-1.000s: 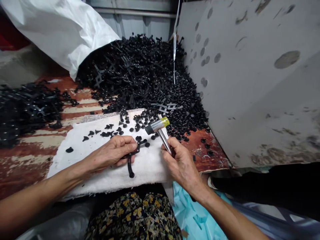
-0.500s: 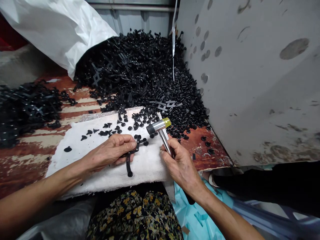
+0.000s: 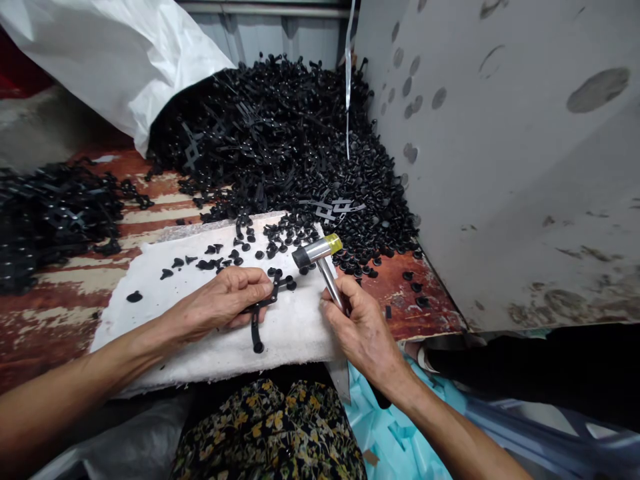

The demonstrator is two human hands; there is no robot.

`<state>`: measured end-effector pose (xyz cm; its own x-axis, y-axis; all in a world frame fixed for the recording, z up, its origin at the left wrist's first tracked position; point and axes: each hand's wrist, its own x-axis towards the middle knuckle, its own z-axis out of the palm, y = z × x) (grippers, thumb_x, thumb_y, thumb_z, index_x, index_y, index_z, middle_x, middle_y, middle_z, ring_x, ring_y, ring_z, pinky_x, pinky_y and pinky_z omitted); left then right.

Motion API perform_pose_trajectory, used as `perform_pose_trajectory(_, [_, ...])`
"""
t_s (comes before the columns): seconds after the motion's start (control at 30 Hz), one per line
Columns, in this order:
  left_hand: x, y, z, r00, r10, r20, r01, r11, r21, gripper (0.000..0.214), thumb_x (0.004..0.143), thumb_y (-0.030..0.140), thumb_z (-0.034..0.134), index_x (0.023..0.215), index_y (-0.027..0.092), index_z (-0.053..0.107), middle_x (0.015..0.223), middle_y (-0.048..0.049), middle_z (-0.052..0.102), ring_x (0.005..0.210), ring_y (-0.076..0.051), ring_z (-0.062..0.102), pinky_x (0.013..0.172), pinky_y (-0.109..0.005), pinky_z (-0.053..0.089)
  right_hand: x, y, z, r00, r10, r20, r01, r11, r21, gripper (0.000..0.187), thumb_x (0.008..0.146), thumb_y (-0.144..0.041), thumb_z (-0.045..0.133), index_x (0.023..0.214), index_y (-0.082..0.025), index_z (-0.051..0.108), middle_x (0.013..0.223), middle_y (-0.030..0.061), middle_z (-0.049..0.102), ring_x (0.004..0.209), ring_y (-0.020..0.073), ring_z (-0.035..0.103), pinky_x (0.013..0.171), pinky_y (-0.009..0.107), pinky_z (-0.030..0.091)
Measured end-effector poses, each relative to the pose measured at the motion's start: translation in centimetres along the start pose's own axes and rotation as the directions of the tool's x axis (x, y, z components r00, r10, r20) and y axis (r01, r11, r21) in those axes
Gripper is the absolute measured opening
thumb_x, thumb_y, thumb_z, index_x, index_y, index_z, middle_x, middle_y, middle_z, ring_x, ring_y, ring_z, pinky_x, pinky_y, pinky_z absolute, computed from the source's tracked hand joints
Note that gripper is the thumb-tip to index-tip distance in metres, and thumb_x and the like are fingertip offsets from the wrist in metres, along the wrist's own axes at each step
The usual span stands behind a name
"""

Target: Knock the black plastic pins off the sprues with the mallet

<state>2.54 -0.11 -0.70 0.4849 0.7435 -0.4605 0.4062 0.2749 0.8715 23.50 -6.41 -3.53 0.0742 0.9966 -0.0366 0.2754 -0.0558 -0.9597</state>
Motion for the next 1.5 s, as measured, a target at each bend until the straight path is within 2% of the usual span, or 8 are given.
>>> perform_pose_trajectory(0.17, [0.1, 0.3, 0.1, 1.000, -0.014, -0.012, 0.015, 0.999, 0.036, 0.023, 0.083, 0.034, 0.053, 0.069, 0.017, 0.051, 0.054, 0.0019, 0.054, 0.035, -0.002, 0.028, 0.034, -0.015, 0.016, 0.0, 0.0, -0.1, 0.999, 0.044, -0.018, -0.043, 0.997, 0.069, 0.008, 0.075, -0.027, 0.061, 0.073, -0.021, 0.057, 0.058, -0.0073, 0.043, 0.046, 0.0085, 0.035, 0.042, 0.023, 0.028])
perform_pose_trajectory(0.33, [0.3, 0.7, 0.0, 0.999, -0.036, -0.016, 0.037, 0.997, 0.069, 0.024, 0.084, 0.033, 0.051, 0.066, 0.017, 0.050, 0.047, 0.0052, 0.044, 0.034, -0.003, 0.029, 0.034, -0.015, 0.019, 0.1, -0.2, -0.4, 0.990, 0.138, -0.028, -0.129, 0.969, 0.209, 0.014, 0.075, -0.030, 0.064, 0.077, -0.022, 0.053, 0.049, -0.0106, 0.042, 0.038, 0.0068, 0.033, 0.034, 0.019, 0.026])
perform_pose_trajectory(0.43, [0.3, 0.8, -0.1, 0.999, -0.034, -0.023, 0.036, 0.995, 0.090, 0.025, 0.083, 0.034, 0.052, 0.066, 0.017, 0.051, 0.049, 0.0039, 0.048, 0.034, -0.003, 0.031, 0.034, -0.015, 0.018, 0.5, -0.3, -0.7, 0.981, 0.193, -0.025, -0.175, 0.932, 0.316, 0.020, 0.075, -0.033, 0.066, 0.080, -0.023, 0.050, 0.045, -0.0122, 0.042, 0.034, 0.0063, 0.031, 0.030, 0.017, 0.026])
perform_pose_trajectory(0.6, [0.1, 0.9, 0.0, 0.997, -0.078, -0.029, 0.080, 0.995, 0.053, 0.024, 0.084, 0.035, 0.053, 0.068, 0.017, 0.051, 0.054, 0.0008, 0.056, 0.033, -0.003, 0.031, 0.032, -0.015, 0.017, 1.6, -0.3, -1.5, 0.971, 0.239, -0.010, -0.207, 0.860, 0.467, 0.028, 0.066, -0.030, 0.074, 0.078, -0.023, 0.049, 0.058, -0.0083, 0.054, 0.035, 0.0031, 0.033, 0.027, 0.013, 0.026])
perform_pose_trajectory(0.8, [0.2, 1.1, 0.2, 0.995, -0.097, -0.031, 0.096, 0.995, -0.031, 0.026, 0.083, 0.034, 0.056, 0.065, 0.017, 0.049, 0.046, 0.0046, 0.048, 0.031, -0.002, 0.029, 0.033, -0.015, 0.015, 2.3, 0.1, -2.2, 0.963, 0.268, 0.038, -0.240, 0.781, 0.577, 0.032, 0.062, -0.026, 0.078, 0.077, -0.022, 0.050, 0.064, -0.0068, 0.060, 0.035, 0.0014, 0.035, 0.027, 0.011, 0.027])
perform_pose_trajectory(1.13, [0.2, 0.6, -0.2, 0.998, -0.062, 0.006, 0.062, 0.986, -0.152, 0.029, 0.081, 0.038, 0.061, 0.065, 0.015, 0.052, 0.048, 0.0044, 0.051, 0.030, -0.001, 0.032, 0.032, -0.015, 0.013, 2.3, 0.7, -2.6, 0.968, 0.237, 0.076, -0.229, 0.726, 0.649, 0.031, 0.062, -0.022, 0.079, 0.078, -0.022, 0.052, 0.064, -0.0070, 0.059, 0.036, 0.0018, 0.036, 0.027, 0.010, 0.027])
perform_pose_trajectory(1.5, [0.1, 0.7, -0.1, 0.998, -0.061, -0.002, 0.060, 0.987, -0.148, 0.031, 0.078, 0.039, 0.065, 0.064, 0.015, 0.052, 0.048, 0.0046, 0.051, 0.031, -0.001, 0.031, 0.034, -0.016, 0.014, 2.3, 0.6, -2.6, 0.970, 0.231, 0.075, -0.221, 0.713, 0.665, 0.025, 0.064, -0.021, 0.076, 0.075, -0.022, 0.053, 0.063, -0.0062, 0.057, 0.037, 0.0020, 0.033, 0.028, 0.010, 0.027])
